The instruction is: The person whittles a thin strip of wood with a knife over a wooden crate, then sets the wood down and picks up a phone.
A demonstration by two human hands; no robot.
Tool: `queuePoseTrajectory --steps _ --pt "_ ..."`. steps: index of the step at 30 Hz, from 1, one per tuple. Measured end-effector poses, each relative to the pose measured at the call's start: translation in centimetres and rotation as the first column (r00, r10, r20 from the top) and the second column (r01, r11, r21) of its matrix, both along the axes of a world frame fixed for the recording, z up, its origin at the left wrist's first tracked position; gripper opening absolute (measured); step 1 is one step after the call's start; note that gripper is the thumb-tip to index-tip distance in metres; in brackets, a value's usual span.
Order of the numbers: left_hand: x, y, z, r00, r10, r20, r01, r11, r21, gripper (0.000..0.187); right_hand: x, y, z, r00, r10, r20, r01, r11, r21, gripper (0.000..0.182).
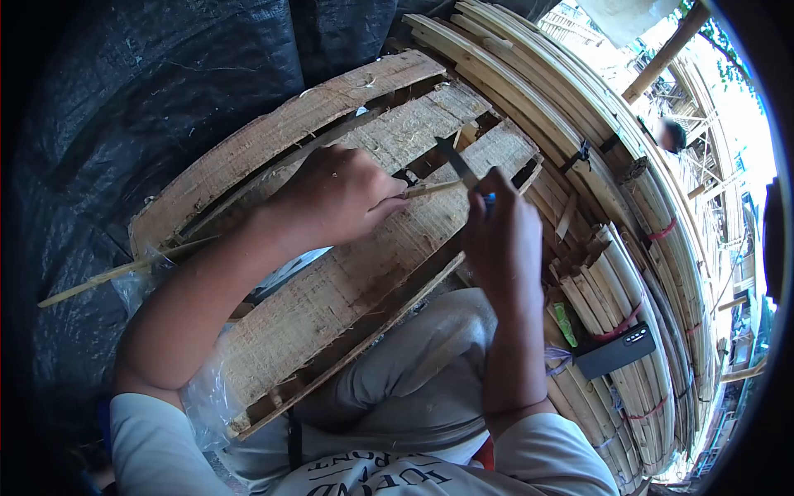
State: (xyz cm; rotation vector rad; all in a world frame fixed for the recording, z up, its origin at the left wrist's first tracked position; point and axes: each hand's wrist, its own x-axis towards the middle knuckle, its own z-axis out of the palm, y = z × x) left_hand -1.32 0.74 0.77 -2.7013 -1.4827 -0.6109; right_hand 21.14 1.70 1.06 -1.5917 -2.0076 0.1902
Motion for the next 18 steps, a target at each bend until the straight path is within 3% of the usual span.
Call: queuePoseTrajectory --steps 2,3,5,7,9,11,13,15,17,18 --pt "0.1 0.0 0.0 1.000 0.003 0.010 -0.003 1.000 -0.002 0.021 -0.5 -0.6 0.0 0.999 0.053 -0.002 -0.053 0.998 0.039 0.013" --pt "0.1 0.0 0.0 1.000 0.003 0.018 -0.003 1.000 -0.008 0.021 0.2 0.2 0.8 0.995 0.050 -0.091 -0.058 0.994 -0.092 0.013" --pt "-0.2 0.2 0.0 1.000 -0.009 0.028 0.010 1.000 -0.019 0.021 1.2 1.8 0.7 0.991 -0.108 -0.082 0.099 0.989 -0.109 0.013" --pt "-0.3 0.1 -0.1 0.999 -0.011 0.046 0.013 0.999 -0.032 0.021 1.0 1.1 0.1 0.990 -0.074 -0.117 0.066 0.995 -0.072 0.013" --pt "-0.3 0.1 -0.1 1.000 -0.010 0.004 0.010 1.000 -0.007 0.021 -0.3 -0.9 0.0 0.984 0.138 -0.110 -0.143 0.989 -0.039 0.014" --pt "-0.3 0.3 -0.3 1.000 -0.006 0.015 0.007 1.000 -0.026 0.022 0.3 -0.3 0.6 0.976 0.163 -0.146 -0.172 0.984 -0.050 0.013" --pt "-0.4 0.3 -0.3 1.000 0.005 0.029 -0.004 0.999 -0.043 0.022 1.5 1.5 0.4 0.989 -0.057 -0.135 0.048 0.996 -0.070 0.013" --pt "-0.3 0.1 -0.1 1.000 -0.011 0.028 0.012 0.999 -0.031 0.023 1.2 1.3 0.6 0.992 -0.080 -0.097 0.075 0.995 -0.060 0.013" --pt "-0.2 0.0 0.1 1.000 -0.004 0.024 0.004 1.000 -0.012 0.022 -0.7 -0.8 0.6 0.987 0.094 -0.134 -0.114 0.983 -0.146 0.012" --pt "-0.2 0.0 0.2 1.000 -0.006 0.013 0.006 1.000 0.004 0.022 -1.4 -1.8 0.4 0.977 0.194 -0.086 -0.202 0.975 -0.093 0.012"
